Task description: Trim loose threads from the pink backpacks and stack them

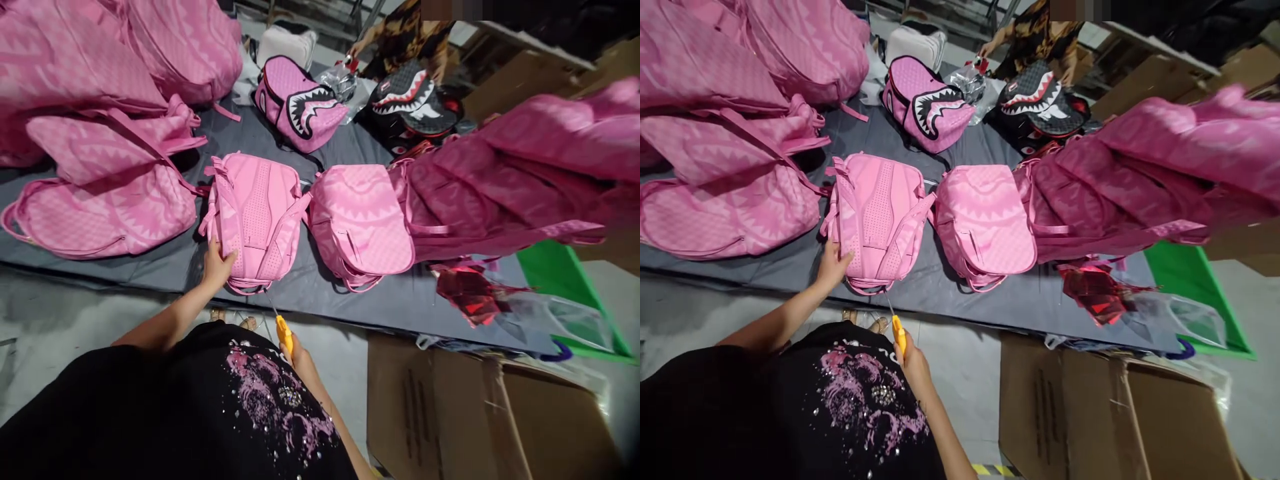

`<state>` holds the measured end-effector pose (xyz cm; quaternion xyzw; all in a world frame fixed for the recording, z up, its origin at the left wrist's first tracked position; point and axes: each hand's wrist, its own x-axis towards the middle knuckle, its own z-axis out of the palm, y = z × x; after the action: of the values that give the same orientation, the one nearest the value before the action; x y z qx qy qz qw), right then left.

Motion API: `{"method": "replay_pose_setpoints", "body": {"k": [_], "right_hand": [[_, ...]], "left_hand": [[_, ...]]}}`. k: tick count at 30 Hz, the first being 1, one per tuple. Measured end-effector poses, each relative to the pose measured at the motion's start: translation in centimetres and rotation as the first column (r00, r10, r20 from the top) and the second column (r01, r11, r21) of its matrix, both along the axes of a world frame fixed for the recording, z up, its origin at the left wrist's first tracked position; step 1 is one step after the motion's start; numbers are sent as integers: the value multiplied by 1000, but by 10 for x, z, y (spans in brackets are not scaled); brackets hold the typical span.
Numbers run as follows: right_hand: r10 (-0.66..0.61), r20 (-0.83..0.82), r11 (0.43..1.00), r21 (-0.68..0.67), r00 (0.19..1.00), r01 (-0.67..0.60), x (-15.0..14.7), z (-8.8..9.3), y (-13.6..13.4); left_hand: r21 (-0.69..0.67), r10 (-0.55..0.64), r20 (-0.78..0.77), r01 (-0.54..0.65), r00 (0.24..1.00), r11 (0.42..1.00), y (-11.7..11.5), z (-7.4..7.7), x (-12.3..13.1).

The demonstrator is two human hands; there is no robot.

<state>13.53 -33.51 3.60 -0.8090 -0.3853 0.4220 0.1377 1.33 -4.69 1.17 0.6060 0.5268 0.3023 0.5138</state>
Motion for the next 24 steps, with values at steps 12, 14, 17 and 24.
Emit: {"method": "replay_pose_setpoints", "body": {"k": [12, 14, 17, 24], "right_hand": [[264, 197, 956, -185, 944, -228, 3, 3, 60], [269, 170, 946, -230, 948, -227, 1, 10, 65], [249, 153, 953, -213, 956, -214, -4, 26, 69], [220, 235, 957, -238, 947, -163, -19, 36, 92]], "left_hand": [[173, -348, -885, 912, 310, 372, -3, -24, 20], [143, -321, -909, 922, 266, 360, 0, -26, 23], [135, -302, -919, 923, 252, 361, 2, -26, 27], [165, -294, -917, 928, 269, 334, 4, -27, 33]]}}
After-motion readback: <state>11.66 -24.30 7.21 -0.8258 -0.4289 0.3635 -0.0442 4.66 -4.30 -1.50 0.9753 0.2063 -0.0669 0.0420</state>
